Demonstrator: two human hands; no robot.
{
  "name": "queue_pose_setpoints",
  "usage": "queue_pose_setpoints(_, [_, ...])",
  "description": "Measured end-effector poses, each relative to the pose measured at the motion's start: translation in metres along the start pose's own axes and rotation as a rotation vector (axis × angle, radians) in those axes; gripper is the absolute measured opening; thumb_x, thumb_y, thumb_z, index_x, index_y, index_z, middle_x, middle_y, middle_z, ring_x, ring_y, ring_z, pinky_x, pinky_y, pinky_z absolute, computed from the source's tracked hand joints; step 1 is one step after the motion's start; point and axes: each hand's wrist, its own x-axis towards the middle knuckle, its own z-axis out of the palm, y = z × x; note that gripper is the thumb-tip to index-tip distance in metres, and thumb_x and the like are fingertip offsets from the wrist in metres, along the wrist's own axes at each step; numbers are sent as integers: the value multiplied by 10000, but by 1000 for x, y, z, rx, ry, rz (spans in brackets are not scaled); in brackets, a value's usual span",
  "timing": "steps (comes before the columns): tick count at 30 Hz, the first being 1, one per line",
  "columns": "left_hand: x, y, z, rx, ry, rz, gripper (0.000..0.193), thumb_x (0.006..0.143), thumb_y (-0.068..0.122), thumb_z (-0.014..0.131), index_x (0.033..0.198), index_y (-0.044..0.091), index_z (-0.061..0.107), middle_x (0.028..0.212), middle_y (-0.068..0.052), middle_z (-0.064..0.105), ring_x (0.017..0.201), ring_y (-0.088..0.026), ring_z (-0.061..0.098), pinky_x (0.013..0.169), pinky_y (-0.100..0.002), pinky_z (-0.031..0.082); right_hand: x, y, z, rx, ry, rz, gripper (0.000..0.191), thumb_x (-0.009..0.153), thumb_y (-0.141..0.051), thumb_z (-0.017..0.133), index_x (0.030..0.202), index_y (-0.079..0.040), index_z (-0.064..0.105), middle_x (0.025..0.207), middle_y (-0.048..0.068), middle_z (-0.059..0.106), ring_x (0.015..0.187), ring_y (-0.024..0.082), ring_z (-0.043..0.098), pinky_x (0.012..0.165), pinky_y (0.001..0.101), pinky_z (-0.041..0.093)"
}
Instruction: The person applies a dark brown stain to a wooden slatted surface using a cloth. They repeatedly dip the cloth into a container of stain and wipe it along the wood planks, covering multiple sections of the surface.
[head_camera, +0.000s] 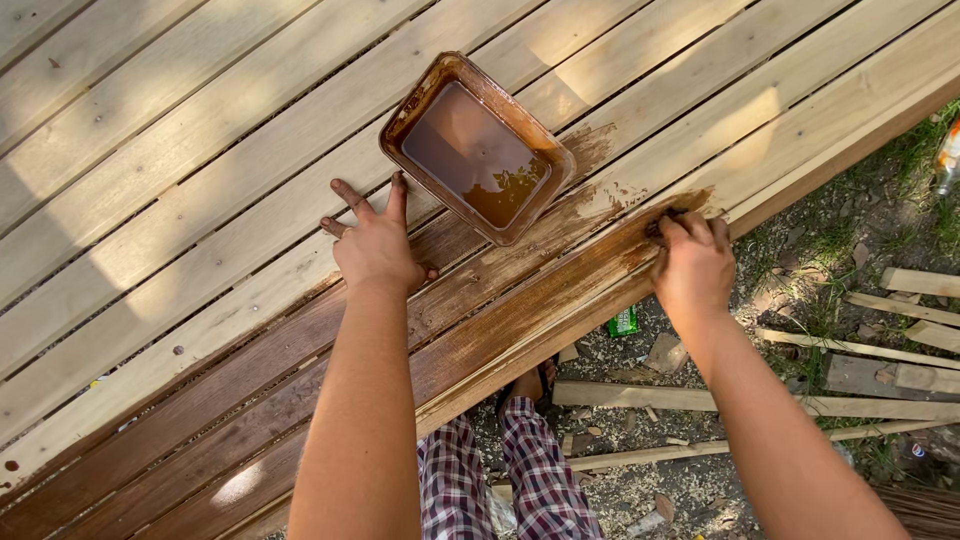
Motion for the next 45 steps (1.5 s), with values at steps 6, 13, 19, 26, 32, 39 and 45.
queue_pose_setpoints(6, [0, -1, 0, -7, 4, 7, 1368, 668, 613, 888, 1632, 434, -67, 1653, -326, -86, 1431, -564, 308, 877, -398, 612, -102, -173, 0, 380, -282, -347, 399, 643, 101, 672, 1014, -1, 779, 1150, 159, 710, 1093, 368, 653, 899, 473, 583])
queue_pose_setpoints(13, [0, -2, 3, -18, 32, 10, 1381, 653, 617, 900, 1633, 438, -57, 1652, -324, -78, 1425, -577, 314, 1003, -451, 539, -31, -106, -30, 247, -638, -257, 335, 705, -74, 720, 1033, -121, 772, 1129, 33, 695, 1156, 306, 589, 1094, 483, 518])
queue_pose_setpoints(19, [3, -5, 7, -32, 52, 35, 1394, 643, 625, 910, 1639, 415, -43, 1650, -339, -54, 1407, -601, 332, 1089, -499, 459, 24, -32, -43, -165, -617, 6, 236, 808, -217, 759, 1014, -103, 777, 1161, 88, 713, 1139, 309, 645, 1219, 432, 435])
queue_pose_setpoints(26, [1, -6, 9, -19, 68, 72, 1377, 662, 660, 885, 1635, 402, -55, 1642, -349, -34, 1404, -595, 346, 1173, -559, 325, -60, -198, -32, -20, -832, -143, 110, 762, 45, 666, 765, -12, 759, 1108, 187, 710, 1158, 373, 609, 966, 507, 579])
queue_pose_setpoints(32, [2, -7, 12, 4, 37, 80, 1366, 686, 677, 862, 1639, 389, -73, 1645, -362, -39, 1392, -594, 371, 1174, -578, 307, -116, -296, -39, 293, -838, -276, 221, 776, -86, 763, 991, -37, 762, 1281, 193, 626, 1333, 473, 452, 1096, 656, 379])
queue_pose_setpoints(39, [-4, -11, 19, -39, 67, 111, 1354, 698, 652, 866, 1636, 376, -71, 1656, -336, -65, 1450, -575, 288, 1182, -606, 270, -44, -98, -40, -11, -552, -17, 306, 737, -167, 746, 1040, -190, 786, 1264, 20, 613, 1208, 290, 559, 1027, 466, 539])
queue_pose_setpoints(45, [-10, -15, 47, -290, 183, 81, 1188, 750, 522, 863, 1605, 310, 65, 1652, -225, -33, 1522, -476, 178, 1170, -663, 194, 12, 10, -5, -79, -61, 387, 279, 848, -147, 769, 1118, -197, 812, 1194, 44, 713, 1203, 355, 594, 1012, 454, 549])
